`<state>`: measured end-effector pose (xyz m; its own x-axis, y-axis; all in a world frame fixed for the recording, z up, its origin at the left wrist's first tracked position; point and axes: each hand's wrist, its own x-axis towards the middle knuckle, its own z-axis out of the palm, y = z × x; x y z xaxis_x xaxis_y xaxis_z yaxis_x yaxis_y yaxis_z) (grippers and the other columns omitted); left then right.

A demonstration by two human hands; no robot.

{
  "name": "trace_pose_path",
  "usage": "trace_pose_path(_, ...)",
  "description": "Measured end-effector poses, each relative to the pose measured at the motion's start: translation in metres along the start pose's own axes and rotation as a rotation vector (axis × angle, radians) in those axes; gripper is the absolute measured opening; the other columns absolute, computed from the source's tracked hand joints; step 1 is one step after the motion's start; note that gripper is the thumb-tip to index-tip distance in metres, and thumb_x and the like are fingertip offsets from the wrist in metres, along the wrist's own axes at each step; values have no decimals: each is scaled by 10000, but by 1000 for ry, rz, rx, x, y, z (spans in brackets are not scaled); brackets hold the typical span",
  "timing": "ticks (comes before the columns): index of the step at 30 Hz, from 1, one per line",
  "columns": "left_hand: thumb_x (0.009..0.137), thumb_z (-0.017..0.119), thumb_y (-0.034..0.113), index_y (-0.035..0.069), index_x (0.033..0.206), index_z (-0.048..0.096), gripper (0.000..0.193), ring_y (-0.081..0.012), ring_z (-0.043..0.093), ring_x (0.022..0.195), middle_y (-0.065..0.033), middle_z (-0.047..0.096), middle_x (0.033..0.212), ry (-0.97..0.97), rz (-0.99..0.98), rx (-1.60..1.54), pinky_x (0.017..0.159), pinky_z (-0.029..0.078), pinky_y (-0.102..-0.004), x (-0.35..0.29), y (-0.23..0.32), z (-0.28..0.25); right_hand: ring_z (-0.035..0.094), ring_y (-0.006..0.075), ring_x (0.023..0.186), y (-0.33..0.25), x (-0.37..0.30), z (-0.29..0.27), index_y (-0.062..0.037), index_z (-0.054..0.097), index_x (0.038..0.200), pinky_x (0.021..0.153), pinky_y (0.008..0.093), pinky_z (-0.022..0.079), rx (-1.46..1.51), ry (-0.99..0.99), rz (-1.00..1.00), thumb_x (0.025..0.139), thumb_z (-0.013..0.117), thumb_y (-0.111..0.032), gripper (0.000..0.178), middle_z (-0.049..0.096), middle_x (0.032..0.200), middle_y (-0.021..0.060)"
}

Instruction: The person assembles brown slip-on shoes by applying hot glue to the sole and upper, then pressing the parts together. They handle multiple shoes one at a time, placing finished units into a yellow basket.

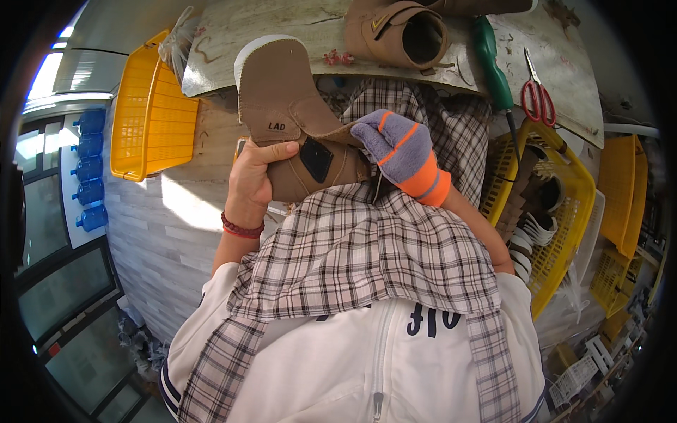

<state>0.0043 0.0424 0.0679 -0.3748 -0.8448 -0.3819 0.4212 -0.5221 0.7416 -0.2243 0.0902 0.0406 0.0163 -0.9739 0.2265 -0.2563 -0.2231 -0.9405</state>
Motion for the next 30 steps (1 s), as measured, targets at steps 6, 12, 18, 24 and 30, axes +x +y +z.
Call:
trace_pose_path(6,752,634,-142,-33,1102,591,369,-217,633,958,-130,650,1067,20,-1,-32,881,523,-320,1,-3,-1,581,93,692,2,-5,5,-4,655,966,618,213,472,-27,104,-26,899,606,-53,96,640,796,44)
trace_pose_path(12,743,639,-143,-40,1099,587,374,-224,645,938,-144,652,1067,-8,-35,-12,863,534,-324,-1,-3,-3,584,98,708,-3,-10,6,2,647,970,627,213,471,-27,185,-11,900,601,-43,95,635,829,46)
trace_pose_path(18,744,634,-143,-46,1105,581,377,-237,647,942,-156,648,1076,-55,-55,-14,870,536,-336,1,-2,-1,646,173,743,-3,-9,3,-10,654,927,642,255,519,-138,252,-158,831,653,1,97,669,868,86)
trace_pose_path(24,765,614,-135,-58,1152,554,399,-253,642,972,-164,639,1095,-103,-83,-153,897,533,-363,3,-8,-8,657,218,769,-8,-4,-5,-53,660,923,651,285,544,-377,195,-523,753,727,-23,185,686,941,80)
trace_pose_path(30,798,605,-103,-55,1155,550,364,-246,642,980,-164,638,1095,-85,-92,-197,895,536,-360,8,-15,-22,656,235,785,-11,-1,-3,-80,667,929,659,303,545,-407,112,-519,737,745,-57,208,684,959,74)
